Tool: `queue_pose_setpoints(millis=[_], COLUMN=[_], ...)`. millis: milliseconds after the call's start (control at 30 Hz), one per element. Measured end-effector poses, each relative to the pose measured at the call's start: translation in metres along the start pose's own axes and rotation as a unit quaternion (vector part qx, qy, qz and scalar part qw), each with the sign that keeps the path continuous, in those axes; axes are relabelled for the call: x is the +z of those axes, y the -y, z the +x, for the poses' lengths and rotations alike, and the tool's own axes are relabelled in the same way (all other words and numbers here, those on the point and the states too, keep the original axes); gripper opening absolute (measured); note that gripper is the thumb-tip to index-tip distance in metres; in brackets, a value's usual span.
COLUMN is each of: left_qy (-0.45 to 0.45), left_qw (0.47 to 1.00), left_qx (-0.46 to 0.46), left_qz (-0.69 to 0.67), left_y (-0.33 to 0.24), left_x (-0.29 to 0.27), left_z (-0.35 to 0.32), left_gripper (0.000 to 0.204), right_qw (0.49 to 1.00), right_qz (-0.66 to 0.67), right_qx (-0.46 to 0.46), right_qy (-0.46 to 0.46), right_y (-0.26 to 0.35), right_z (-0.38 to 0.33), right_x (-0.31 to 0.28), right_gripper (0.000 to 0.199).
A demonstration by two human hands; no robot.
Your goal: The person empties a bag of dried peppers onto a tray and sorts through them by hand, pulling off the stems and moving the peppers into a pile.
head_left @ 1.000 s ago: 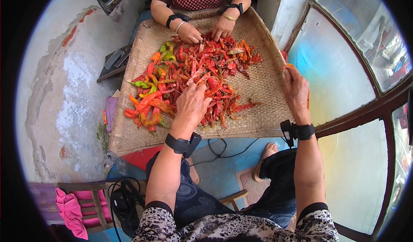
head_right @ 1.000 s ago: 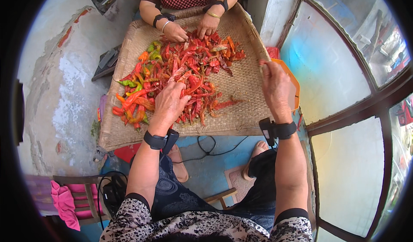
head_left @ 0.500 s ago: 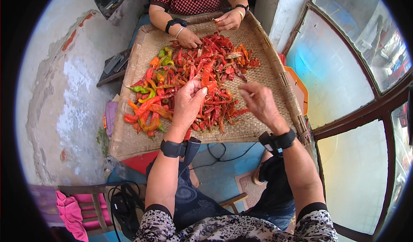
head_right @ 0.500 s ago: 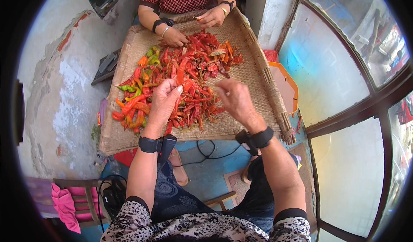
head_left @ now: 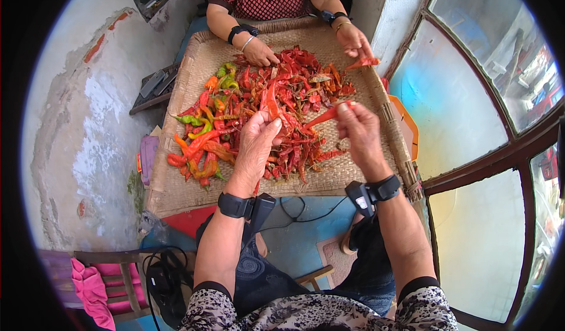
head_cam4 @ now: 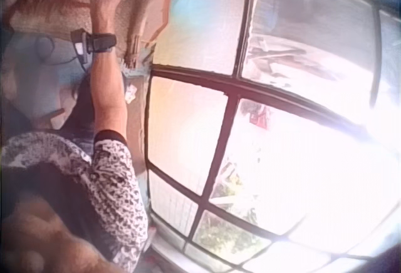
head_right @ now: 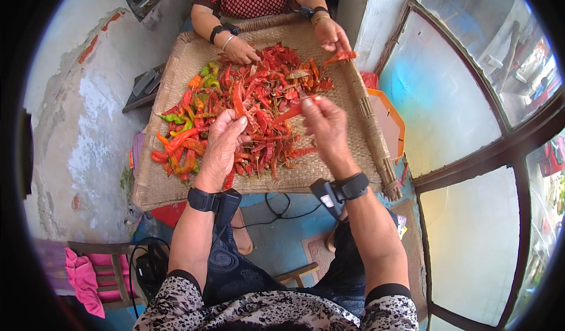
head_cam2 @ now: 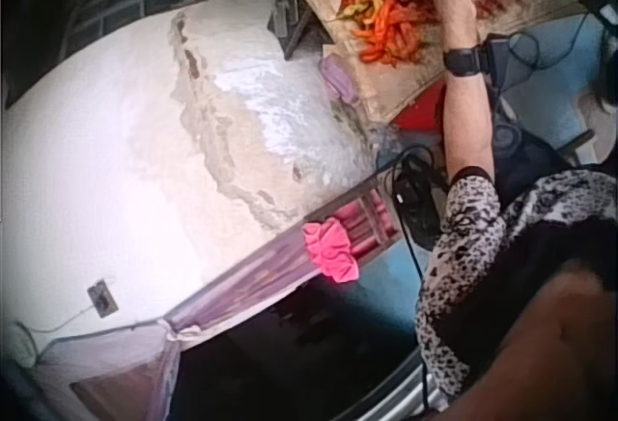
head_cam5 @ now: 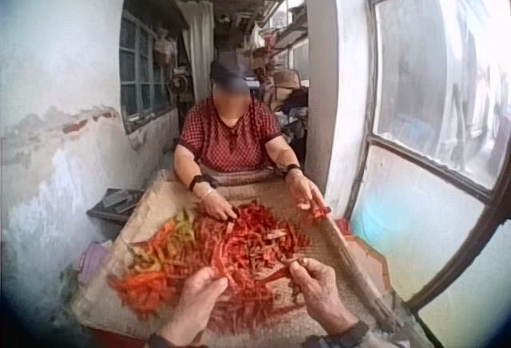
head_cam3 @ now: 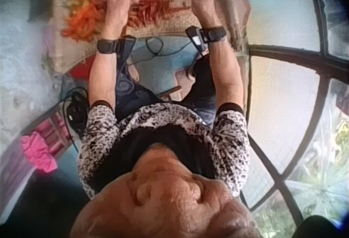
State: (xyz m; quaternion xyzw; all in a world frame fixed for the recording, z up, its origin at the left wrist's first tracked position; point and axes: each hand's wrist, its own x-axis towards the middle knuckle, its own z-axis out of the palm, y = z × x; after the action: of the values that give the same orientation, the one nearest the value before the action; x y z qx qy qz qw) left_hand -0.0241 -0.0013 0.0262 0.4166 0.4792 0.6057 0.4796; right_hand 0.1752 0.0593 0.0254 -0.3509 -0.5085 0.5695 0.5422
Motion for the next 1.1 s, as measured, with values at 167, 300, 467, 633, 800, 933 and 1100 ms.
queue_pose_setpoints(millis=[167, 300, 467, 633, 800, 933, 1100], left_qy=[-0.006, 0.017, 0.059, 0.089, -0.042, -0.136, -0.044], left_qw=[0.991, 0.984, 0.959, 0.957, 0.822, 0.718, 0.779], left_qx=[0.025, 0.04, 0.082, 0.104, 0.265, 0.263, 0.081], left_qz=[0.134, 0.175, 0.264, 0.257, 0.503, 0.63, 0.621], left_y=[-0.005, 0.011, 0.026, 0.028, 0.011, 0.019, 0.027], left_x=[0.002, 0.008, 0.035, 0.055, 0.023, -0.017, -0.014], left_z=[0.001, 0.006, 0.001, -0.005, 0.018, 0.038, 0.044], left_gripper=[0.017, 0.015, 0.012, 0.012, 0.015, 0.037, 0.045], right_qw=[0.791, 0.629, 0.865, 0.939, 0.977, 0.999, 0.927], right_qz=[-0.422, -0.705, -0.466, -0.307, -0.193, 0.023, 0.311], right_qx=[-0.314, -0.138, -0.181, -0.014, -0.008, -0.02, -0.011], right_qy=[-0.311, -0.296, -0.039, 0.155, 0.088, 0.025, -0.211], right_y=[0.017, 0.014, 0.023, 0.004, 0.015, 0.018, 0.008], right_z=[0.033, 0.019, -0.001, -0.013, -0.004, 0.021, 0.034], right_x=[-0.116, -0.15, -0.066, -0.02, -0.023, -0.077, -0.135], right_gripper=[0.015, 0.026, 0.027, 0.02, 0.014, 0.018, 0.022])
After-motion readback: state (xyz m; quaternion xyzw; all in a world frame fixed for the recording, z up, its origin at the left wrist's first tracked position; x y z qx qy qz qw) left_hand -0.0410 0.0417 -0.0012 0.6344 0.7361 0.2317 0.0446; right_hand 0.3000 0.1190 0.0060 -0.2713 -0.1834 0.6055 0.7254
